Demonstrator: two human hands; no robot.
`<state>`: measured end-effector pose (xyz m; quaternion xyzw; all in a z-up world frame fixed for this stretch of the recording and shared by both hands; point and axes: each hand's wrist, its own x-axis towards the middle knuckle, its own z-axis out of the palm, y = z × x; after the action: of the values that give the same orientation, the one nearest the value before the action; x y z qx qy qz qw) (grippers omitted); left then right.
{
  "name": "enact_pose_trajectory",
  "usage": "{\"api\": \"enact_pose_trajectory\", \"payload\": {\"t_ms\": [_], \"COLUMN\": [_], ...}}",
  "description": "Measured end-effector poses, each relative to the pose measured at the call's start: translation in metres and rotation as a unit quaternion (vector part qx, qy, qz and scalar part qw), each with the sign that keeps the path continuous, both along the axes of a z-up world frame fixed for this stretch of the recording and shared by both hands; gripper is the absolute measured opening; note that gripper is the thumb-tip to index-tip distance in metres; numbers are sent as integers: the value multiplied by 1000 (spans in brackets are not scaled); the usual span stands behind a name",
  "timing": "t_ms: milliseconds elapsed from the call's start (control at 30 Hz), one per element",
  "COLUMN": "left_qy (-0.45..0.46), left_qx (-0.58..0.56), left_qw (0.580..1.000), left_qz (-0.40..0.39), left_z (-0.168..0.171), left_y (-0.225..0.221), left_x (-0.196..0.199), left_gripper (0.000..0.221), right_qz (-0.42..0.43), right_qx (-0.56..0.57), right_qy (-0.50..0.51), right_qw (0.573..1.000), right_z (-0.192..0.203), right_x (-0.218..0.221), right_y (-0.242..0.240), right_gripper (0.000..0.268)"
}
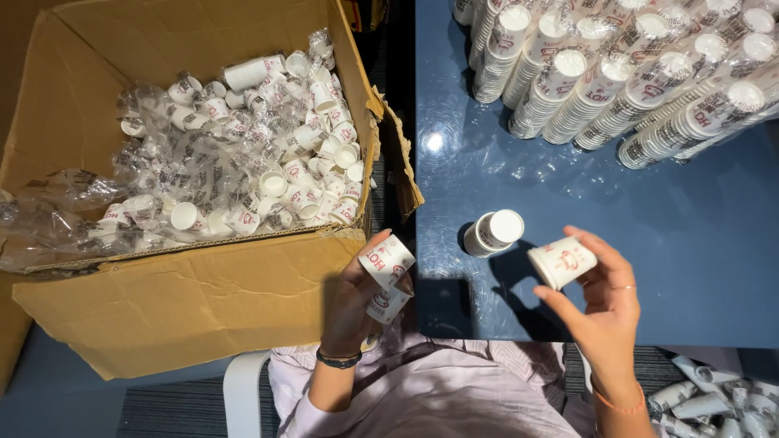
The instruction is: The recorder is organizing, stacking, and packaging small paper cups into plastic sleeves from a large cardboard box.
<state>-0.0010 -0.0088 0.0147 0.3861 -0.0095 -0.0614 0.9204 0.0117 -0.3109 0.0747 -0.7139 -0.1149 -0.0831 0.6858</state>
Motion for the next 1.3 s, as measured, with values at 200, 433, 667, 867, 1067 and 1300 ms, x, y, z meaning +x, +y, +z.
{"api": "enact_pose_trajectory", "payload": {"t_ms": [200,433,667,867,1067,1300], "left_qy": [14,8,-15,-76,34,124], "left_qx": [87,173,149,110,20,28], "left_qw": [996,984,984,963,992,991], "left_qz": [-24,-36,-101,-235,-118,-35], "left_z": [15,20,24,19,-21,16], "left_y": [-4,-5,-5,-28,-35,-25], "left_x": [-3,-5,-9,-16,-5,1], "left_gripper": [62,57,54,52,25,43], "right_qz": [-69,4,38,241,133,-11], "right_qx": [-238,-317,-328,-243,-115,-438], "right_qy": [-190,-214,-320,-211,-143,-204], "right_qw": [950,924,888,916,974,875], "right_z": [21,35,55,21,47,99], "right_x": [36,53,33,3,14,36], "right_y": [10,24,34,26,11,10], "right_gripper": [60,58,59,53,50,53]}}
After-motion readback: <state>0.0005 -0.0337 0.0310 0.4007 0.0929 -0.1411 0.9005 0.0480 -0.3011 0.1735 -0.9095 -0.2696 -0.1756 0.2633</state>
